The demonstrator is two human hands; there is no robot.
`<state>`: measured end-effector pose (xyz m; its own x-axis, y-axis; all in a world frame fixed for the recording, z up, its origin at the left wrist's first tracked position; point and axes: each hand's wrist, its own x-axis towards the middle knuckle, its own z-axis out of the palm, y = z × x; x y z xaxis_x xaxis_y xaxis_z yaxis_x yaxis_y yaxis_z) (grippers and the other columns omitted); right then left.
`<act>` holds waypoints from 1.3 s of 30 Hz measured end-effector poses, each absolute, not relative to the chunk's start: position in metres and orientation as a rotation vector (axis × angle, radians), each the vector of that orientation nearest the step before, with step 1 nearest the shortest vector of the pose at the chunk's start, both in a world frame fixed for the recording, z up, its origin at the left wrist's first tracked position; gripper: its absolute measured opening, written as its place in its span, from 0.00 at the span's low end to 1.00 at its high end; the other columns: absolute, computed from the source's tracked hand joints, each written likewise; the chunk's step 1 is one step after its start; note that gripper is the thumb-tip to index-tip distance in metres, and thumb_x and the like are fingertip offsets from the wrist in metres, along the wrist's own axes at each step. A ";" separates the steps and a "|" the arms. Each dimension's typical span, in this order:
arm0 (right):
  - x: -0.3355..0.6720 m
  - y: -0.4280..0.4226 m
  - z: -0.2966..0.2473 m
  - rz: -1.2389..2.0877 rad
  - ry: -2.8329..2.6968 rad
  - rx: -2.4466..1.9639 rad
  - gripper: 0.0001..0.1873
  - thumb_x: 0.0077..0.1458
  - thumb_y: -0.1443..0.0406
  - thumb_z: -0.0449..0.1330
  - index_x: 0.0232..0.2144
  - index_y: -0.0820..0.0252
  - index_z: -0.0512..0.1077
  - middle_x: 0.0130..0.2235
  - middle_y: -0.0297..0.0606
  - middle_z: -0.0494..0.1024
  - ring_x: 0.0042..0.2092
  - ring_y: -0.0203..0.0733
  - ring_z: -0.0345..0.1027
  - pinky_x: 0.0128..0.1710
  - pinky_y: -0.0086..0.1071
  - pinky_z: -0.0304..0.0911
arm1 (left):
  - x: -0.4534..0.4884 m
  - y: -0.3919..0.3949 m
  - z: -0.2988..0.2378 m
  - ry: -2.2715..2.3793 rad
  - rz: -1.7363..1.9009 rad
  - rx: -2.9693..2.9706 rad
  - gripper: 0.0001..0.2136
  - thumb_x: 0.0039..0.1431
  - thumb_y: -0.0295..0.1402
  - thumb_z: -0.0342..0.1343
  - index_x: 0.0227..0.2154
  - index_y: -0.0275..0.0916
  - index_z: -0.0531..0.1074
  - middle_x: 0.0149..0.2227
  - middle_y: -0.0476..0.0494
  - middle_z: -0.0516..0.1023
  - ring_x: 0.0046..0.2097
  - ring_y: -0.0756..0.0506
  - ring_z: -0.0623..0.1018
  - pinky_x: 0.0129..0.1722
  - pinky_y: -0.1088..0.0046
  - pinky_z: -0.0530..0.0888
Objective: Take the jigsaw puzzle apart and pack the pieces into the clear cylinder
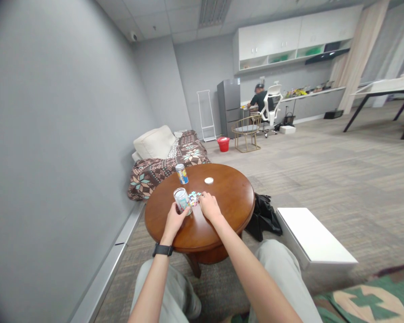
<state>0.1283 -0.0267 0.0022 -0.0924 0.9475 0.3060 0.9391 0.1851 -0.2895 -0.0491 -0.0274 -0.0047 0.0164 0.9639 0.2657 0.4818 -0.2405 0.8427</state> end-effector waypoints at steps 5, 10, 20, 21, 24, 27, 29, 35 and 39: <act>0.130 -0.030 0.007 0.072 -2.059 -1.749 0.15 0.65 0.69 0.48 0.42 0.60 0.75 0.48 0.44 0.77 0.49 0.46 0.67 0.48 0.36 0.61 | -0.049 -0.028 -0.004 1.487 1.168 1.756 0.19 0.50 0.42 0.63 0.43 0.39 0.69 0.43 0.39 0.80 0.44 0.41 0.78 0.47 0.65 0.71; 0.129 -0.030 0.007 0.137 -2.049 -1.665 0.13 0.65 0.64 0.51 0.39 0.61 0.76 0.47 0.45 0.79 0.52 0.46 0.68 0.52 0.36 0.60 | -0.049 -0.028 -0.004 1.496 1.162 1.769 0.20 0.51 0.43 0.63 0.43 0.38 0.69 0.43 0.38 0.79 0.44 0.40 0.78 0.47 0.64 0.71; 0.131 -0.022 -0.005 0.159 -2.048 -1.633 0.17 0.63 0.60 0.56 0.51 0.59 0.73 0.53 0.46 0.76 0.54 0.45 0.67 0.56 0.38 0.58 | -0.050 -0.027 -0.007 1.475 1.177 1.759 0.20 0.50 0.43 0.63 0.43 0.38 0.69 0.44 0.38 0.79 0.45 0.40 0.79 0.48 0.64 0.72; 0.131 -0.021 -0.005 0.152 -2.056 -1.633 0.16 0.63 0.60 0.56 0.50 0.59 0.73 0.52 0.45 0.76 0.53 0.45 0.68 0.55 0.37 0.59 | -0.050 -0.027 -0.007 1.479 1.176 1.761 0.20 0.50 0.43 0.63 0.43 0.38 0.69 0.44 0.38 0.79 0.45 0.40 0.79 0.47 0.64 0.72; 0.133 -0.020 -0.005 0.132 -2.069 -1.637 0.15 0.63 0.60 0.57 0.50 0.57 0.74 0.51 0.43 0.76 0.52 0.45 0.67 0.55 0.37 0.59 | -0.050 -0.028 -0.006 1.489 1.161 1.769 0.19 0.51 0.43 0.62 0.43 0.38 0.69 0.43 0.38 0.79 0.43 0.40 0.78 0.46 0.64 0.72; 0.133 -0.021 -0.005 0.120 -2.075 -1.630 0.14 0.63 0.61 0.56 0.49 0.56 0.74 0.51 0.43 0.75 0.52 0.45 0.66 0.54 0.38 0.59 | -0.050 -0.029 -0.005 1.489 1.163 1.776 0.19 0.51 0.43 0.62 0.43 0.38 0.69 0.42 0.38 0.79 0.43 0.40 0.78 0.45 0.65 0.72; 0.132 -0.022 -0.004 0.111 -2.074 -1.627 0.14 0.64 0.62 0.56 0.49 0.56 0.74 0.51 0.43 0.75 0.53 0.46 0.66 0.54 0.39 0.59 | -0.049 -0.029 -0.004 1.486 1.159 1.779 0.19 0.51 0.43 0.62 0.42 0.39 0.69 0.42 0.39 0.79 0.43 0.40 0.78 0.45 0.65 0.72; 0.130 -0.027 -0.001 0.099 -2.077 -1.648 0.13 0.65 0.64 0.53 0.47 0.58 0.74 0.50 0.45 0.74 0.52 0.46 0.65 0.54 0.39 0.60 | -0.048 -0.030 -0.003 1.476 1.167 1.757 0.20 0.51 0.43 0.63 0.44 0.38 0.69 0.44 0.39 0.79 0.44 0.41 0.78 0.46 0.65 0.72; 0.130 -0.028 0.000 0.085 -2.032 -1.683 0.17 0.66 0.69 0.46 0.43 0.61 0.75 0.48 0.46 0.74 0.50 0.44 0.66 0.52 0.35 0.61 | -0.049 -0.029 -0.004 1.484 1.168 1.759 0.20 0.50 0.43 0.63 0.44 0.38 0.69 0.44 0.38 0.80 0.44 0.41 0.79 0.46 0.65 0.72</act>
<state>0.1304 -0.0280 0.0001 -0.1136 0.9364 0.3320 0.9056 0.2351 -0.3531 -0.0485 -0.0289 -0.0041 0.0110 0.9644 0.2641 0.4835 -0.2363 0.8428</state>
